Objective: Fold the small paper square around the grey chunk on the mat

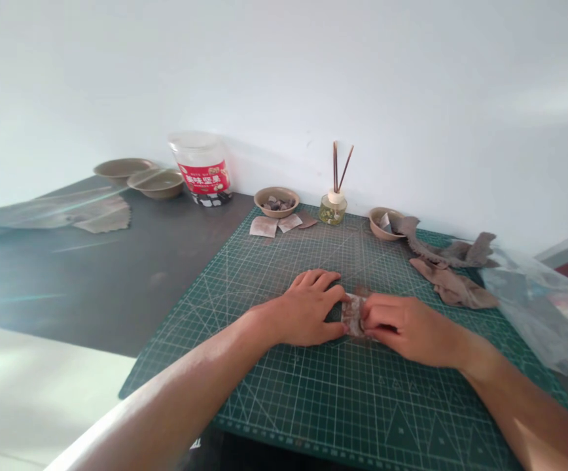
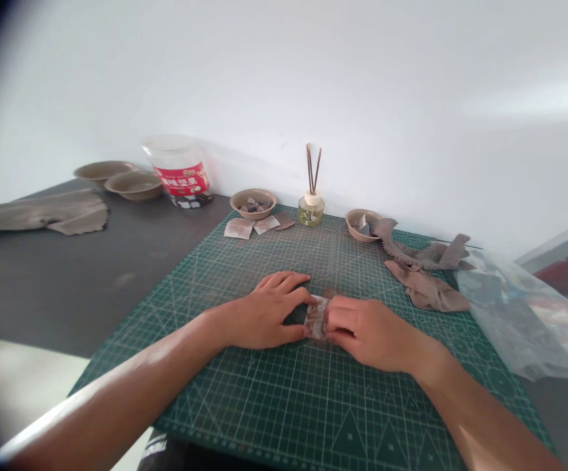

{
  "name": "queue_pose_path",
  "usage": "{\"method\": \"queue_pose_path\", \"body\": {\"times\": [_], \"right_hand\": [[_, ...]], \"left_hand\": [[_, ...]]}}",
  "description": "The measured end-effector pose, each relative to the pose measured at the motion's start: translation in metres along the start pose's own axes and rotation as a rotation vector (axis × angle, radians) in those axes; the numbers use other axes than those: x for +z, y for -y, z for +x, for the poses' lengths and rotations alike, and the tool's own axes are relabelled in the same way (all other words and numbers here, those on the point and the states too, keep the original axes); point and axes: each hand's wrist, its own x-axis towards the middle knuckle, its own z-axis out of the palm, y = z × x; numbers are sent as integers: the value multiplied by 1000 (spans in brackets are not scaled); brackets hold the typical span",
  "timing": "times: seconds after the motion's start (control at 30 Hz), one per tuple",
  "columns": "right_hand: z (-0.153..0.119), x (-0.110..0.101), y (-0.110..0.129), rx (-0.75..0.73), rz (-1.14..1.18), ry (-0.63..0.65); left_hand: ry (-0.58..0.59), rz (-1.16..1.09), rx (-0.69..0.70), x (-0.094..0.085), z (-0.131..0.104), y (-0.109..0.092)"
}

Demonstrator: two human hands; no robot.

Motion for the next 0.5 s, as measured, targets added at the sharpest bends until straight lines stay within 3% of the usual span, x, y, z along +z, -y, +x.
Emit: {"method": "queue_pose_path", "body": {"times": [0.17,0.5], "right_hand": [[5,6,10,11,-17,-39],[4,8,8,11,-13,-54]], "left_hand": [[-11,-1,-4,0,0,0],[2,-4,-8,0,0,1]]}}
